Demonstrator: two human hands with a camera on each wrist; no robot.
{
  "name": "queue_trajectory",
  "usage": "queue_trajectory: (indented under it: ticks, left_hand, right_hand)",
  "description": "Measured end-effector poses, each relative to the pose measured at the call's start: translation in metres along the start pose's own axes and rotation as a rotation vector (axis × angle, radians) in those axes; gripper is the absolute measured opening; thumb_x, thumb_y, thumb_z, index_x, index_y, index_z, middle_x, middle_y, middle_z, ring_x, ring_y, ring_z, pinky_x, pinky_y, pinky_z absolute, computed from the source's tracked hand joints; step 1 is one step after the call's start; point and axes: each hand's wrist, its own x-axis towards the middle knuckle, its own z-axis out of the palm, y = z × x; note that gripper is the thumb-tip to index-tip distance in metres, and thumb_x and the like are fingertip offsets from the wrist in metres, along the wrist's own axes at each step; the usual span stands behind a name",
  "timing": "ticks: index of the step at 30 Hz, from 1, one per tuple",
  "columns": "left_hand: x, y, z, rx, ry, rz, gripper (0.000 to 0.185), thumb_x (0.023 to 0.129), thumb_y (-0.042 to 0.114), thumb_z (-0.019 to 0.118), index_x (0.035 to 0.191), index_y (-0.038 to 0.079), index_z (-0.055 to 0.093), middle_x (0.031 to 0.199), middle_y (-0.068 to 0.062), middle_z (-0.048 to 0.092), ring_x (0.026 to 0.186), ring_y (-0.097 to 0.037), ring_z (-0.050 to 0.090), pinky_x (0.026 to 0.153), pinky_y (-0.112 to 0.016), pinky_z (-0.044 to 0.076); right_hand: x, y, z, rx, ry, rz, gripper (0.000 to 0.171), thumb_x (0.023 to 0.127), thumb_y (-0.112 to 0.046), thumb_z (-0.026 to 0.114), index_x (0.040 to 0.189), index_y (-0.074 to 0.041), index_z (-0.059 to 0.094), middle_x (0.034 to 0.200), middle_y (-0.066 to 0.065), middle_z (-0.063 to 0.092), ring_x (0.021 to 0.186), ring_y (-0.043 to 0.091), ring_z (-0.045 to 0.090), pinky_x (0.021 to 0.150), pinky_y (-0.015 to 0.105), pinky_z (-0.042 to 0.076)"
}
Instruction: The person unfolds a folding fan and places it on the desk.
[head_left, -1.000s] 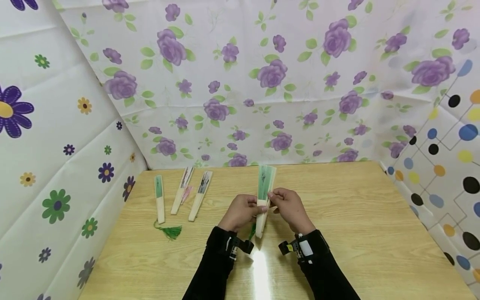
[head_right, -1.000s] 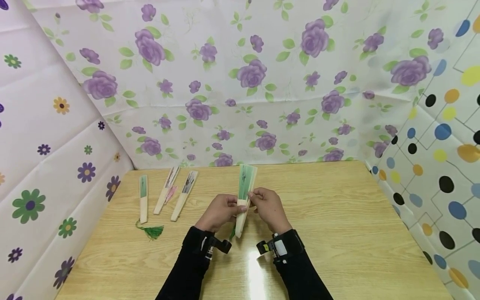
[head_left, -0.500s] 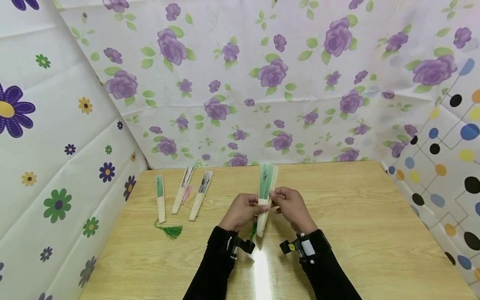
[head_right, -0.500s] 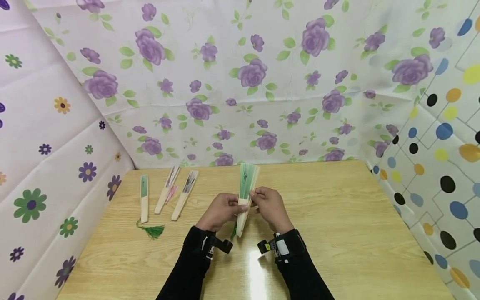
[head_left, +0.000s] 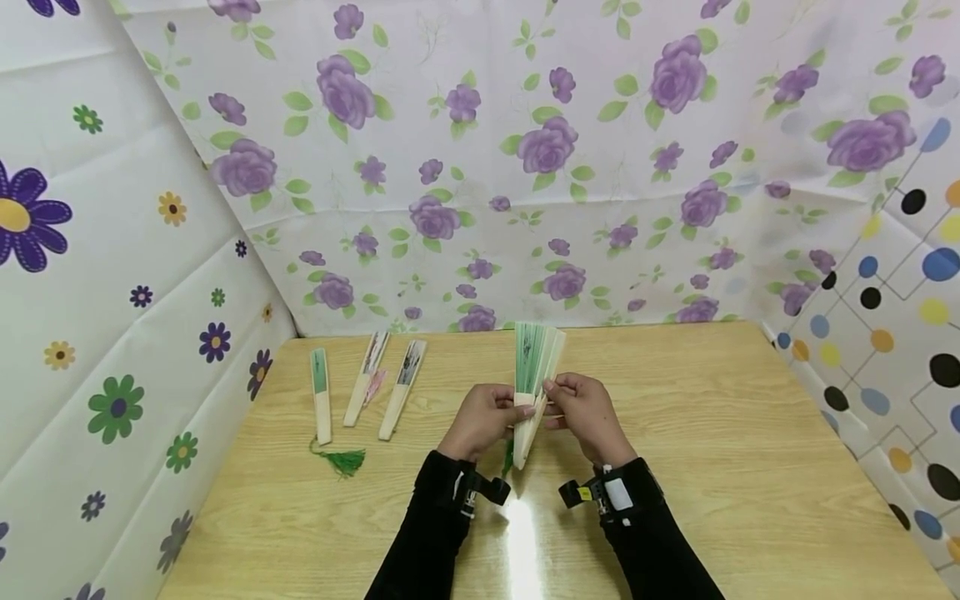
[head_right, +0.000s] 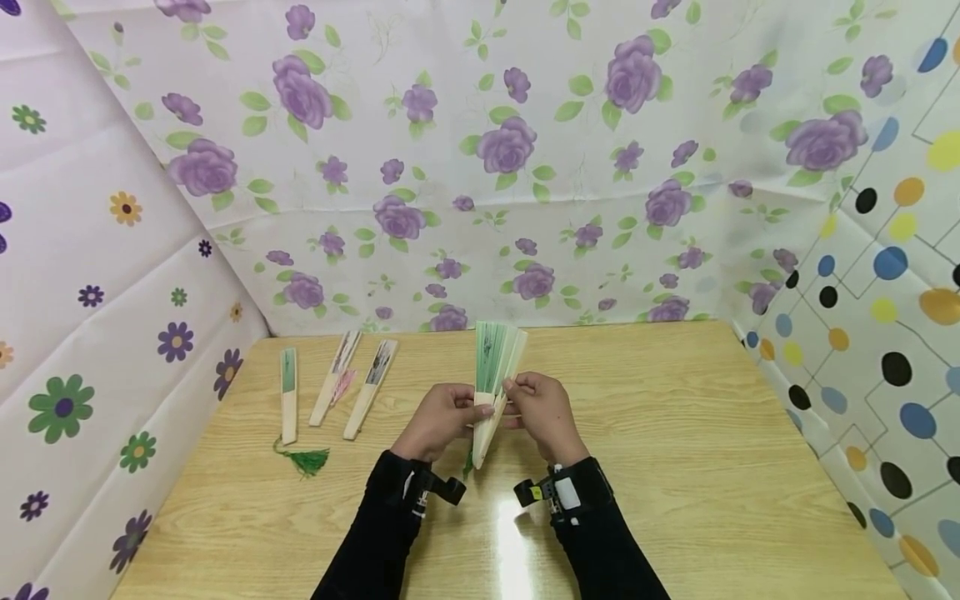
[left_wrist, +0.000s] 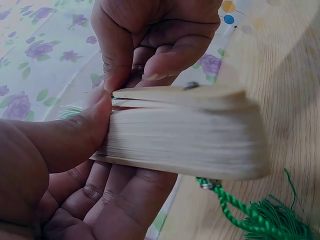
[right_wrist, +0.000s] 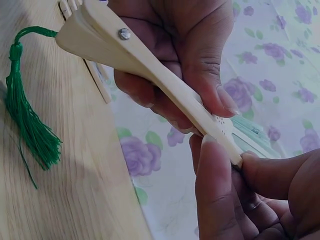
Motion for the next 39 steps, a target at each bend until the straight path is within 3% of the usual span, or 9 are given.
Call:
queue_trajectory:
  ticks: [8,14,20,28,39]
  left_hand:
    - [0.000,0.000,-0.001,-0.017,0.005,-0.018,0.013,0.110,0.009,0.076,0.117,0.000,0.082,0.093,-0.002,0.075,0.081,-0.011,0.069,0.075,-0.033,0.065]
    - [0.000,0.002,-0.002,-0.025,0.005,-0.022,0.012,0.110,0.010,0.077,0.116,0.000,0.081,0.092,-0.002,0.075,0.082,-0.011,0.070,0.077,-0.035,0.066]
    - [0.000,0.003,-0.001,-0.041,0.013,-0.027,0.012,0.111,0.009,0.076,0.118,0.001,0.081,0.093,-0.001,0.075,0.082,-0.010,0.069,0.075,-0.032,0.063]
    - [0.000,0.003,-0.003,-0.071,0.034,-0.031,0.015,0.111,0.005,0.073,0.122,-0.003,0.080,0.107,-0.011,0.080,0.088,-0.011,0.074,0.075,-0.028,0.067]
    - [0.000,0.003,-0.005,-0.101,0.022,-0.038,0.020,0.112,0.006,0.072,0.128,-0.004,0.079,0.115,-0.015,0.081,0.091,-0.011,0.077,0.079,-0.030,0.071]
  right_hand:
    - [0.001,0.002,-0.004,0.045,-0.065,-0.026,0.027,0.119,-0.015,0.063,0.129,0.009,0.072,0.109,0.010,0.087,0.089,0.010,0.082,0.078,0.025,0.074]
    - [0.003,0.003,-0.008,0.103,-0.138,-0.036,0.018,0.115,-0.009,0.068,0.120,0.008,0.069,0.095,-0.004,0.084,0.087,0.009,0.082,0.083,0.027,0.074]
    - [0.002,0.002,-0.005,0.131,-0.099,-0.012,0.015,0.116,-0.007,0.067,0.118,0.008,0.067,0.093,-0.002,0.083,0.086,0.009,0.082,0.083,0.027,0.074]
    - [0.003,0.004,-0.004,0.161,-0.080,0.007,0.017,0.117,-0.007,0.065,0.119,0.009,0.063,0.093,0.000,0.082,0.086,0.009,0.082,0.089,0.031,0.075]
    - [0.001,0.004,-0.011,0.156,-0.162,-0.009,0.015,0.112,-0.005,0.073,0.122,0.005,0.068,0.094,-0.004,0.081,0.092,0.010,0.083,0.095,0.033,0.074]
